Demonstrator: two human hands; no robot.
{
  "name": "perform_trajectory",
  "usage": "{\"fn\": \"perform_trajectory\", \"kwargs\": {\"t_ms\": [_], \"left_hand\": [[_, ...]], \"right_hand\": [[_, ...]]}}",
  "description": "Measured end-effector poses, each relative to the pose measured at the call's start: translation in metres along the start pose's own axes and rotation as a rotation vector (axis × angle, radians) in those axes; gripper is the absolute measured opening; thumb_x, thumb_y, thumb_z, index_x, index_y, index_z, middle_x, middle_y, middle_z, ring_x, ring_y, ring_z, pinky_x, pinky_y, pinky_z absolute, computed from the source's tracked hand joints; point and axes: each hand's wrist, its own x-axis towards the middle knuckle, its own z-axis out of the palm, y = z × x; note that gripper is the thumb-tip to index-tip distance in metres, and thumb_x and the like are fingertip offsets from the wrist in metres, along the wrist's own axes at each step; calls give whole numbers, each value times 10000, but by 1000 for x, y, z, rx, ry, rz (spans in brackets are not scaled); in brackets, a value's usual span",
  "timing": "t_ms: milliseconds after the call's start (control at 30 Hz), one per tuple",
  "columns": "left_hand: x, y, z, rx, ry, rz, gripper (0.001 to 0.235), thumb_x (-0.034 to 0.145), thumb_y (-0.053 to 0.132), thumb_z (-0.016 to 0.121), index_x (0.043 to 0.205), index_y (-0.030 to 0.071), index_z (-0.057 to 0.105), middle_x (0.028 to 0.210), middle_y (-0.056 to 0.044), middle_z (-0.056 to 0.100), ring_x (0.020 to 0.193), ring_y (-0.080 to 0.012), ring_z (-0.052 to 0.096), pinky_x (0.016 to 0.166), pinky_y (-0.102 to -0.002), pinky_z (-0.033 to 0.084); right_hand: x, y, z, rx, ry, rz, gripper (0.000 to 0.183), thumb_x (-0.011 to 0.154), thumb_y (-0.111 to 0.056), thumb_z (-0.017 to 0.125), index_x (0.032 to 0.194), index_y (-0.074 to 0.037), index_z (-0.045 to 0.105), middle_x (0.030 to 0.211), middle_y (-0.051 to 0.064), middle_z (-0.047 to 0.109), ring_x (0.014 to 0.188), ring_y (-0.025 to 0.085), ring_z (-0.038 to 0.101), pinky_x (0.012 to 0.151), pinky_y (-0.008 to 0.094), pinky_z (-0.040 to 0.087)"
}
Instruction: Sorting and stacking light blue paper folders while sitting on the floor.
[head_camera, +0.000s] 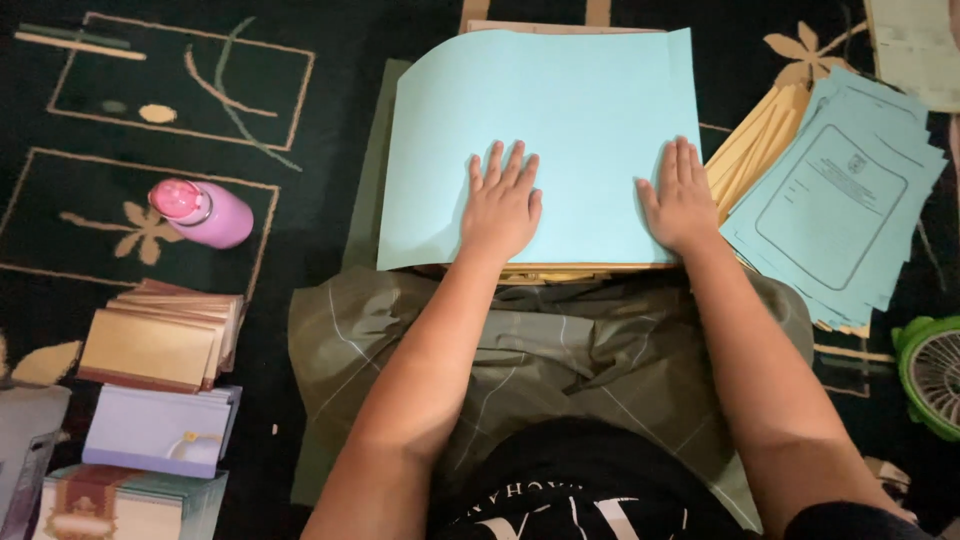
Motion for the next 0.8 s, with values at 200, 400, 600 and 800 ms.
{"fn": "perform_trajectory", "kwargs": {"t_ms": [200, 400, 600, 800], "left_hand": [[1, 1, -1, -11, 1, -9, 546, 1044, 366, 433, 1561, 192, 452, 1680, -68, 328, 1574, -319, 219, 1274, -578, 76], [0, 2, -2, -25, 18, -47, 566, 1036, 375, 441, 1560, 160, 451, 1674, -118, 330, 1573, -340, 217, 1274, -577, 79], [2, 0, -1, -29, -25, -77, 599, 1038, 401, 404, 1582, 153, 413, 1692, -143, 278, 1585, -347, 169, 1277, -575, 40], [2, 3, 5, -25, -62, -79, 614, 1048, 415, 375, 1600, 148, 380, 1704, -164, 223, 1590, -365, 121, 1268, -598, 7]], "right_hand": [[48, 3, -14, 89, 15, -23, 819, 1099, -556, 107, 1661, 38, 156, 1730, 230, 107, 1611, 334, 68, 1314, 399, 38], [28, 7, -10, 159, 53, -51, 779, 1113, -529, 134, 1662, 23, 174, 1724, 239, 140, 1603, 362, 123, 1314, 419, 91], [6, 21, 8, 156, 30, -46, 755, 1100, -523, 148, 1671, -29, 132, 1735, 200, 105, 1609, 340, 96, 1327, 405, 65], [46, 24, 7, 91, 32, -62, 756, 1119, -492, 179, 1649, 47, 178, 1712, 267, 143, 1600, 370, 111, 1325, 418, 71]]}}
